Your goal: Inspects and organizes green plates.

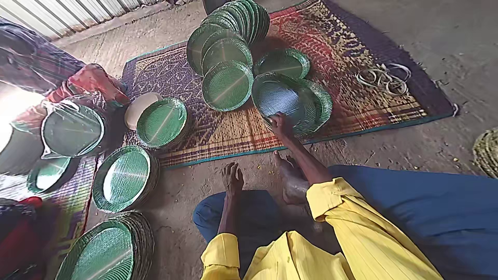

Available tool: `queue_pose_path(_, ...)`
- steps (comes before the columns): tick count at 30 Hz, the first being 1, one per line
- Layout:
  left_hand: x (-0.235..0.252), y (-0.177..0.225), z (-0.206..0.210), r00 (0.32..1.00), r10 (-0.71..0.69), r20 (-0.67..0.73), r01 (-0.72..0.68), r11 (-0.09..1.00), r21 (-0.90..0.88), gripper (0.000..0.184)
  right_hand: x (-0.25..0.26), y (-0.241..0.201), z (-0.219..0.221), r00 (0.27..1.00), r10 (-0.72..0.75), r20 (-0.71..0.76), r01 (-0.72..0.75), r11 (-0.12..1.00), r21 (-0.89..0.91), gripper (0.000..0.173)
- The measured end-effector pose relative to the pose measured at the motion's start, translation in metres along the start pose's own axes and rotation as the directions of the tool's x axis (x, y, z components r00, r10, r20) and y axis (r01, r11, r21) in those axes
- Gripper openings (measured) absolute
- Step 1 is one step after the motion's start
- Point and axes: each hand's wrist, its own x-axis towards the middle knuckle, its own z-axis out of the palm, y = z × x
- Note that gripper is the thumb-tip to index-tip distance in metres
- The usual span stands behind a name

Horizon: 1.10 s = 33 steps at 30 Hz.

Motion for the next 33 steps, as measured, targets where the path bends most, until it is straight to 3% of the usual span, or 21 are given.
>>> queue_pose_path(2,0.0,0.0,-0.004,0.979,0.081,-0.185,-0.078,0.997,0.024,0.029,-0.014,-0.021,0.022,0.966,-0.258,0.032,0.255,0.965,0.066,0.021)
queue_pose_path(4,-0.001,0.002,-0.006,0.968,0.097,-0.232,-0.083,0.994,0.069,0.031,-0.038,-0.037,0.05,0.892,-0.367,0.262,0.34,0.929,0.146,0.025)
queue_pose_path(6,-0.004,0.004,-0.007,0.981,0.071,-0.18,-0.053,0.993,0.105,0.032,-0.067,-0.041,0.076,0.743,-0.362,0.562,0.323,0.931,0.172,0.029)
queue_pose_path(9,-0.006,0.006,-0.008,0.985,-0.091,0.15,0.065,0.983,0.169,0.034,-0.109,-0.023,0.098,0.569,-0.268,0.777,0.293,0.949,0.113,0.026)
queue_pose_path(11,-0.001,0.01,-0.011,0.852,-0.275,0.447,0.16,0.947,0.278,0.04,-0.11,-0.016,0.095,0.493,-0.29,0.82,0.325,0.936,0.135,0.026)
queue_pose_path(12,0.001,0.01,-0.01,0.783,-0.329,0.527,0.174,0.93,0.323,0.044,-0.104,-0.012,0.094,0.498,-0.306,0.811,0.333,0.932,0.147,0.026)
queue_pose_path(13,0.002,0.01,-0.007,0.758,-0.347,0.552,0.175,0.924,0.341,0.045,-0.094,-0.009,0.093,0.538,-0.302,0.787,0.307,0.94,0.15,0.029)
queue_pose_path(15,0.006,0.012,-0.005,0.756,-0.356,0.549,0.186,0.921,0.342,0.044,-0.064,-0.01,0.076,0.709,-0.223,0.669,0.18,0.974,0.134,0.035)
queue_pose_path(17,0.007,0.014,-0.005,0.759,-0.373,0.533,0.198,0.913,0.358,0.044,-0.043,-0.004,0.055,0.928,-0.128,0.35,0.081,0.986,0.146,0.032)
queue_pose_path(18,0.006,0.016,-0.007,0.756,-0.392,0.524,0.212,0.904,0.371,0.044,-0.037,0.0,0.042,0.979,-0.073,0.188,0.05,0.991,0.125,0.031)
queue_pose_path(20,0.007,0.018,-0.01,0.753,-0.427,0.501,0.254,0.89,0.378,0.044,-0.017,0.017,0.028,0.998,0.061,0.014,-0.062,0.998,0.03,0.034)
queue_pose_path(24,0.01,0.019,-0.012,0.734,-0.467,0.493,0.312,0.877,0.366,0.043,0.005,0.065,0.016,0.919,0.365,0.151,-0.346,0.928,-0.139,0.051)
queue_pose_path(33,0.011,0.014,-0.01,0.721,-0.486,0.494,0.355,0.871,0.34,0.041,0.002,0.083,0.023,0.929,0.275,0.246,-0.243,0.958,-0.153,0.035)
